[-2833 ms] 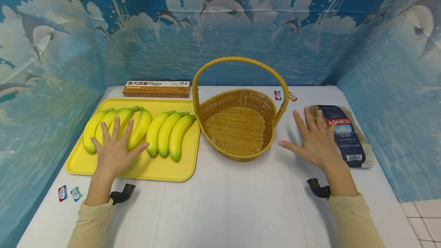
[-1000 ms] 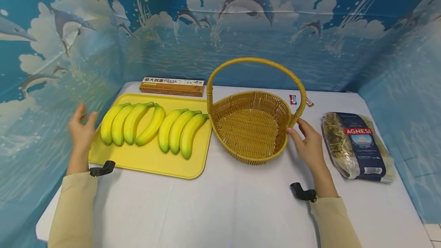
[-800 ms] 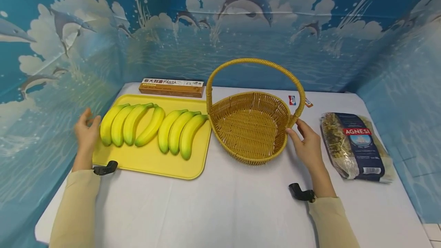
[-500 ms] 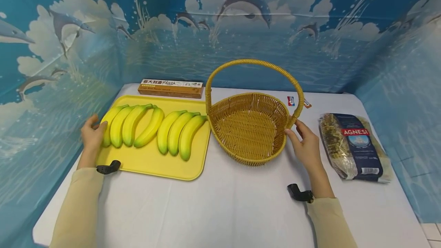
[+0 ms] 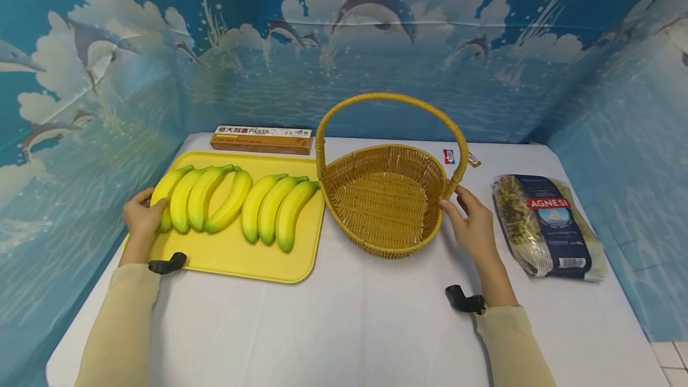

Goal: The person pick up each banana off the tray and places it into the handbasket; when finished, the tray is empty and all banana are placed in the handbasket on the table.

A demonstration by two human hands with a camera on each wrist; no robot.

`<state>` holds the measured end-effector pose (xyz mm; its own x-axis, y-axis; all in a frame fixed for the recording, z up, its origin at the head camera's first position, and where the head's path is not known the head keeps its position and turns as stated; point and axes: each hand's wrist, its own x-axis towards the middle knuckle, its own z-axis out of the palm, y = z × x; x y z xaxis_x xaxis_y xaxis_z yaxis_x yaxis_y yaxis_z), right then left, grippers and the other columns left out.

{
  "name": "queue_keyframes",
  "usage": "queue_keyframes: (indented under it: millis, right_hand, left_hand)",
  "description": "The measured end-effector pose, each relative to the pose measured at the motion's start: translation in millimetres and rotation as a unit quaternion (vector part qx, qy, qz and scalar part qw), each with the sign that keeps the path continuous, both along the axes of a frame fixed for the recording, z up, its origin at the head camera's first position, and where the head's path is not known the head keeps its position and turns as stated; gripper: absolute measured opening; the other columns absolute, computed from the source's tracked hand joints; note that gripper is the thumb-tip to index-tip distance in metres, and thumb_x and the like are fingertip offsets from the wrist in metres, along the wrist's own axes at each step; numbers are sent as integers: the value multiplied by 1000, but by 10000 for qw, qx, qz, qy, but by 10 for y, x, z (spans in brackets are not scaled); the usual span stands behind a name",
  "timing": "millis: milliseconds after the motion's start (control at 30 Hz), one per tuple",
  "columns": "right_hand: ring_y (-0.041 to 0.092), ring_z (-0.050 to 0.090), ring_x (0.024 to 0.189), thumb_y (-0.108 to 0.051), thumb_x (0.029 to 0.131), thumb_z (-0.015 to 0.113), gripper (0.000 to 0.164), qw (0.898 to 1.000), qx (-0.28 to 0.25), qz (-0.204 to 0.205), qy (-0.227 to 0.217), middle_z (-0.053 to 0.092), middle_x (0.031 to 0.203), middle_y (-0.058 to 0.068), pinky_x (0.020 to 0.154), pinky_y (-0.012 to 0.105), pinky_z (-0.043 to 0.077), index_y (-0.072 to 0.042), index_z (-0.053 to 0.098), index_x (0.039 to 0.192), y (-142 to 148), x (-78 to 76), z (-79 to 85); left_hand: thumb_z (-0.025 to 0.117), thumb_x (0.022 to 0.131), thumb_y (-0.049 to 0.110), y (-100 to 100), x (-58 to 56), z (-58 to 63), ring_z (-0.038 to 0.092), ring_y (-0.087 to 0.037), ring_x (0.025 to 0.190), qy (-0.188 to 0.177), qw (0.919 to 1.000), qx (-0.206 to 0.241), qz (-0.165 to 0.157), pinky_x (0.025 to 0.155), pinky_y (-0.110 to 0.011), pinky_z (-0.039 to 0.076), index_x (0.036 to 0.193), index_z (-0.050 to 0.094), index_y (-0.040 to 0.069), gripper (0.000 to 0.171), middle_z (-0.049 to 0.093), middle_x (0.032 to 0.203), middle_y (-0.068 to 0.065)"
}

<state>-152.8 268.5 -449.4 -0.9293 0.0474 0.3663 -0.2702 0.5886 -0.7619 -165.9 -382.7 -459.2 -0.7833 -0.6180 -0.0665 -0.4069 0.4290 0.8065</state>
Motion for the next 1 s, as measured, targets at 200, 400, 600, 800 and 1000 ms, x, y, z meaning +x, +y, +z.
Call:
queue_keyframes:
  millis: [200, 400, 600, 800, 1000]
  right_hand:
    - [44, 49, 128, -19, 97, 61, 45, 9999, 21, 55, 95, 55, 139, 21, 101, 10, 38, -2, 54, 138, 6, -11, -34]
    - [39, 49, 130, -17, 97, 60, 45, 9999, 15, 73, 141, 55, 140, 19, 103, 14, 40, -3, 53, 139, 29, -6, -41]
    - [14, 49, 132, -14, 97, 60, 44, 9998, -62, 111, 155, 55, 140, 19, 103, 22, 43, -6, 53, 140, 39, 14, -11]
    - [-19, 41, 119, -10, 96, 62, 43, 9993, -87, 161, 324, 56, 138, 20, 103, 21, 43, -4, 55, 138, 39, -11, -12]
    - [14, 52, 130, -17, 97, 61, 44, 9999, 35, 43, 148, 56, 138, 21, 103, 34, 44, -1, 55, 137, 9, -27, -30]
  left_hand:
    - [61, 95, 24, 90, 55, 166, 50, -19, 123, 150, 9965, 458, 685, 102, -30, 45, 146, 48, 15, 54, 49, 144, -9]
    - [72, 87, 21, 529, 222, 513, 50, 2, 92, 1154, 9886, 741, 615, 78, -15, 44, 133, 63, 17, 47, 60, 115, 12]
    - [76, 80, 3, 1290, 410, 697, 56, -1, 87, 2795, 9530, 567, -1019, 67, -14, 45, 120, 69, 1, 41, 67, 110, -1]
    - [77, 76, -2, 2191, 487, 774, 59, -11, 94, 3212, 8959, 623, -3005, 69, -17, 49, 119, 68, -3, 44, 66, 113, -16]
    - [77, 77, 11, 2915, 253, 780, 62, -20, 97, 2822, 8766, 430, -3874, 73, -31, 54, 121, 70, 7, 45, 65, 114, -11]
